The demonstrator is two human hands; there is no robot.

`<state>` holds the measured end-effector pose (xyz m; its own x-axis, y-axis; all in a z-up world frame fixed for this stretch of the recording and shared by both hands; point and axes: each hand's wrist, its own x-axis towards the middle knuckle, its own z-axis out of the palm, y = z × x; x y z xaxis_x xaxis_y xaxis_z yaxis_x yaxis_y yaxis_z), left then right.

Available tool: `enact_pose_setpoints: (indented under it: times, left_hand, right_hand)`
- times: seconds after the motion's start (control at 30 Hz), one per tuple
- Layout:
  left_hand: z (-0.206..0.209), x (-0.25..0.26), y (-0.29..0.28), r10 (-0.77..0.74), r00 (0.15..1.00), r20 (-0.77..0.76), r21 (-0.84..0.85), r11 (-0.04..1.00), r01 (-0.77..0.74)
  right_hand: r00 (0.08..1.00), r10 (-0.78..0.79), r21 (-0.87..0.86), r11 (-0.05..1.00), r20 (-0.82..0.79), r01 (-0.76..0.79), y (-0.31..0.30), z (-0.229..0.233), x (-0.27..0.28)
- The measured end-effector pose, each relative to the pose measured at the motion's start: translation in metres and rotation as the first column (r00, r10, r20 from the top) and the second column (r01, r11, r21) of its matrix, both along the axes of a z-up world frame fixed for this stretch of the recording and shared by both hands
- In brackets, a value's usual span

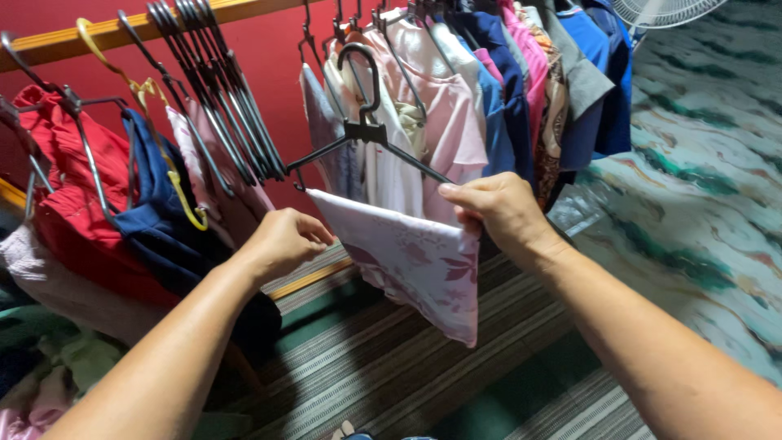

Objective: The person takes various garments from a laundry basket, unfolds them, and places them on hangers. The hung clothes are then placed on a nearby clothing rack.

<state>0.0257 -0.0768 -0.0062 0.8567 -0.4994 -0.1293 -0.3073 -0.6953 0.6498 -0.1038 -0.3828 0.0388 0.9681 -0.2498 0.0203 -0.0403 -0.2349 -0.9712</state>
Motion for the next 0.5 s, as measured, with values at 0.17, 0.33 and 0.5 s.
enact_pose_setpoints:
  times: [0.17,0.33,0.5]
  left_hand:
    - [0.0,0.008,0.007,0.058,0.992,-0.115,-0.06,0.996,-0.065]
    - [0.012,0.028,0.016,0.082,0.988,-0.134,-0.179,0.978,-0.106]
    - [0.027,0.039,0.029,0.054,0.993,-0.101,-0.177,0.982,-0.071]
  right_hand:
    - [0.99,-0.135,-0.066,0.989,-0.027,0.133,0.042,-0.007,0.033]
    - [0.984,-0.18,-0.103,0.978,-0.004,0.179,0.07,-0.01,0.068]
    - [0.973,-0.225,-0.119,0.966,0.048,0.229,0.096,-0.001,0.109]
